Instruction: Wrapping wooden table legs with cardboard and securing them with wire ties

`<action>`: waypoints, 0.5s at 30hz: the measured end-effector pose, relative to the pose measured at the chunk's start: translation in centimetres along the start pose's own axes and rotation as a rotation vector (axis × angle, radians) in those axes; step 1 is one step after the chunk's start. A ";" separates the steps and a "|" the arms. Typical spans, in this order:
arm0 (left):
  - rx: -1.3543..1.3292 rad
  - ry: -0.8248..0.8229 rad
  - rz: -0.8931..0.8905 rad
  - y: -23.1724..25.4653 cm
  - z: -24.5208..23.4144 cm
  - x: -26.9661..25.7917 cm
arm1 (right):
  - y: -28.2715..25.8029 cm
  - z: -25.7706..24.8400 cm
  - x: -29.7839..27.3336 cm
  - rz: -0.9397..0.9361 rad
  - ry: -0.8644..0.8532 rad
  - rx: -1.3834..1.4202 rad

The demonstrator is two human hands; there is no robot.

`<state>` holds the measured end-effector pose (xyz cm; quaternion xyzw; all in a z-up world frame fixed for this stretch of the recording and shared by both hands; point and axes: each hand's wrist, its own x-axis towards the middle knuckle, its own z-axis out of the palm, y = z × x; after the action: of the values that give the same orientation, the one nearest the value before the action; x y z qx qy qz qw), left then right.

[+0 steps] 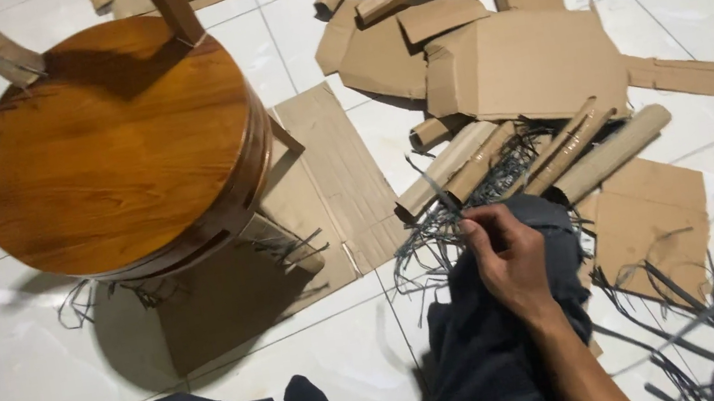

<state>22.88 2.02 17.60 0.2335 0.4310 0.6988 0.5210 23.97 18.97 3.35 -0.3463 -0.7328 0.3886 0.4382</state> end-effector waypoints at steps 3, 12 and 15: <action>0.005 0.092 -0.055 -4.2 -8.6 5.5 | 1.1 1.0 0.4 0.073 0.026 -0.098; -0.328 0.938 -0.193 -35.9 -52.3 9.4 | 11.4 25.4 -9.0 1.073 -0.054 0.691; 0.111 1.231 -0.288 -33.8 -55.6 11.0 | 24.8 33.9 -13.3 1.474 0.106 0.565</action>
<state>-6.27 -4.86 -41.24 -0.2448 0.7143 0.6045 0.2537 2.17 10.04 -33.87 -0.6363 -0.1663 0.7331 0.1733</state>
